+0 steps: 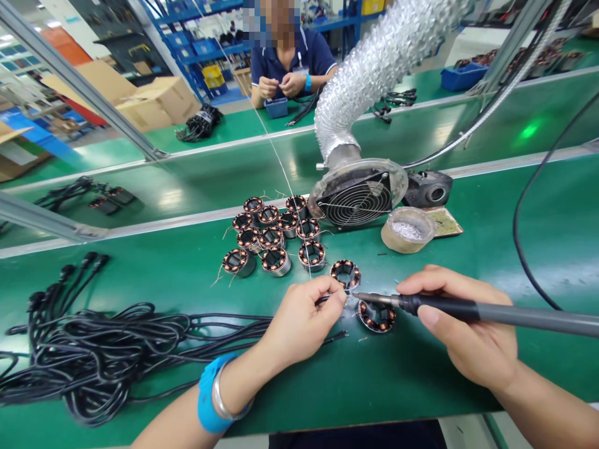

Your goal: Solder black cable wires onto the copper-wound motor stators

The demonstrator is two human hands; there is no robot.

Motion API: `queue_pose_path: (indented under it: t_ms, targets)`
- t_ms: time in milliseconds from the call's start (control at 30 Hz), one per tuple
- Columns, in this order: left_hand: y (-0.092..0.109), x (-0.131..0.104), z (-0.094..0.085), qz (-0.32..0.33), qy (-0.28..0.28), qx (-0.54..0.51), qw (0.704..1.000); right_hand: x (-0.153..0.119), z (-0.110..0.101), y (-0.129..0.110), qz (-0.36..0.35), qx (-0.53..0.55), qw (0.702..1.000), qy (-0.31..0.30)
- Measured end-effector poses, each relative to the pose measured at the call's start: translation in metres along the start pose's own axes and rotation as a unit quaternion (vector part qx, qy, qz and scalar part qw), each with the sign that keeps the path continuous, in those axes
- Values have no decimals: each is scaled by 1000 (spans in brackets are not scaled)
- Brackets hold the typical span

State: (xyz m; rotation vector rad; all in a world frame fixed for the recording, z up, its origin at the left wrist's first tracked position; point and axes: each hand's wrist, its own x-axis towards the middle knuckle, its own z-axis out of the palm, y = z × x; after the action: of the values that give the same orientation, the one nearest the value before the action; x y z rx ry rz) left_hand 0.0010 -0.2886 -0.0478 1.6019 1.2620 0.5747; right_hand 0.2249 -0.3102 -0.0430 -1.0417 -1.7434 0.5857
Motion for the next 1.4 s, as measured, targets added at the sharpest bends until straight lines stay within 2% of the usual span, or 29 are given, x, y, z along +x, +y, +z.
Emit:
queue_pose_path:
  t_ms: [333,567,900,1400]
  targets:
    - [0,0,-1,-4,7,19,1000,-5,8,-7,-45,9,999,-15]
    - [0,1,0,-10,14,24,1000,-8,10,-18,-89,-31,995,-29]
    - [1,1,-1,-8,8,24,1000,-9,8,-17,-77,2,997,-24]
    - [0,0,-1,-11,1,8,1000,-6,12,-15,-108,6,994,-15]
